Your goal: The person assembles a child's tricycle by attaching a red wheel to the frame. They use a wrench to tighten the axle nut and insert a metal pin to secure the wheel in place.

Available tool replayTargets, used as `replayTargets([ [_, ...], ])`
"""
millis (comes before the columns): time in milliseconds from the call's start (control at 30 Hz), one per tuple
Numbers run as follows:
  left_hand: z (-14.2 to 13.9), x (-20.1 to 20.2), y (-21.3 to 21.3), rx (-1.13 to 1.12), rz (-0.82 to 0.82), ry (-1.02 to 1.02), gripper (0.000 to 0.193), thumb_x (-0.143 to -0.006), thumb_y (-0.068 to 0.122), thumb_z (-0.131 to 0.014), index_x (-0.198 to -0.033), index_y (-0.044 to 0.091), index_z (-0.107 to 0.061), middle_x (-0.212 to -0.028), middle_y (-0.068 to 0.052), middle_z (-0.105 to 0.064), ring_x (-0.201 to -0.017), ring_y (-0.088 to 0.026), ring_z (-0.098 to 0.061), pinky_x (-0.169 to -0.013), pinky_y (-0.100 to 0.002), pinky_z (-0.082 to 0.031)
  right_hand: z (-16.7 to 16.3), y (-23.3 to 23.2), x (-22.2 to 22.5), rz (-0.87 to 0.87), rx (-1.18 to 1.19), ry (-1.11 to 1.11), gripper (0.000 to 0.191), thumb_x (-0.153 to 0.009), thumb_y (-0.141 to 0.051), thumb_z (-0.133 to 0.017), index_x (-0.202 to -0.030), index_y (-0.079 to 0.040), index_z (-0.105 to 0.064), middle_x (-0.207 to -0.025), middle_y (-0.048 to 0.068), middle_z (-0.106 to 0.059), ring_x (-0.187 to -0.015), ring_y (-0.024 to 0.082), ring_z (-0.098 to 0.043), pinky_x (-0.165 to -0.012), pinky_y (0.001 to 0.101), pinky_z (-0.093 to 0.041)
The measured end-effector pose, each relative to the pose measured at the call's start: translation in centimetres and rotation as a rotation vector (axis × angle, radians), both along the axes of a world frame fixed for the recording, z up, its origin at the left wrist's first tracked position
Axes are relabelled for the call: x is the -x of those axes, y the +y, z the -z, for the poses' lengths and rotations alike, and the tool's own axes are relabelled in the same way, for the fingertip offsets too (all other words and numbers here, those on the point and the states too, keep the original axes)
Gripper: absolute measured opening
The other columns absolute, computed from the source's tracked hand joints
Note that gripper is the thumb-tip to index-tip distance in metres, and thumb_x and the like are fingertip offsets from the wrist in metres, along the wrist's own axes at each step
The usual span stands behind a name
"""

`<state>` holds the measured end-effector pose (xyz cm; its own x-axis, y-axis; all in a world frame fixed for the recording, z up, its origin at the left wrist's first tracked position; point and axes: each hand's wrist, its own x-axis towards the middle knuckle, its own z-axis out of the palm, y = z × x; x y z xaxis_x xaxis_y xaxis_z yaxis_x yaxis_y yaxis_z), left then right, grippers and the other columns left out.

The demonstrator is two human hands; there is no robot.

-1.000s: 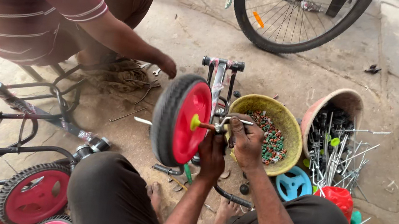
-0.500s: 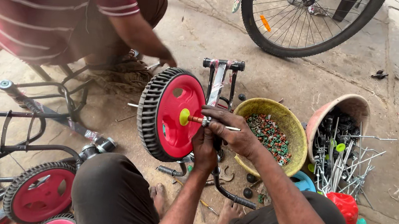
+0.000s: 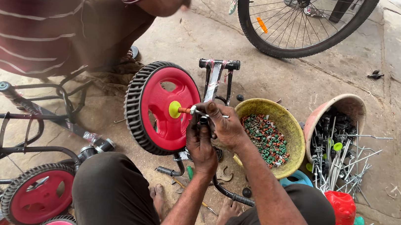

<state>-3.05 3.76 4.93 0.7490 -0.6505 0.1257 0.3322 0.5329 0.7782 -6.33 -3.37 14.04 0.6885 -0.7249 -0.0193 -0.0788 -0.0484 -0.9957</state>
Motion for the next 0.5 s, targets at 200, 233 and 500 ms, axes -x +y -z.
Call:
replayTargets([
  [200,-0.2,-0.4,0.6,-0.082,-0.136,-0.224,0.042,-0.117,0.030,-0.042,-0.148,0.004,-0.051,-0.126,-0.007,-0.060,-0.110,-0.015,-0.056,-0.097,-0.031,-0.046,-1.5,0.9,0.0,0.109,0.020,0.164,0.080,-0.088,-0.075,-0.048,-0.111,-0.004,-0.076,-0.081,0.002,-0.070,-0.060,0.005,-0.057,-0.048,0.0212,-0.046],
  [233,-0.4,-0.7,0.6,-0.126,-0.220,-0.360,0.043,-0.121,0.034,-0.037,-0.145,0.002,-0.055,-0.133,-0.010,-0.062,-0.119,-0.017,-0.059,-0.105,-0.032,-0.046,-1.5,1.0,0.0,0.102,0.034,0.151,0.080,-0.089,-0.075,-0.048,-0.112,-0.004,-0.076,-0.081,0.001,-0.069,-0.059,0.003,-0.058,-0.048,0.0201,-0.047],
  [500,-4.9,-2.4,0.8,0.349,0.188,0.535,0.060,-0.109,0.053,-0.024,-0.126,0.009,-0.062,-0.098,-0.005,-0.068,-0.075,-0.014,-0.058,-0.061,-0.027,-0.042,-0.2,0.6,0.4,0.151,-0.036,0.042,0.070,-0.094,-0.067,-0.053,-0.109,-0.003,-0.077,-0.077,0.004,-0.070,-0.050,0.004,-0.053,-0.041,0.0200,-0.043],
])
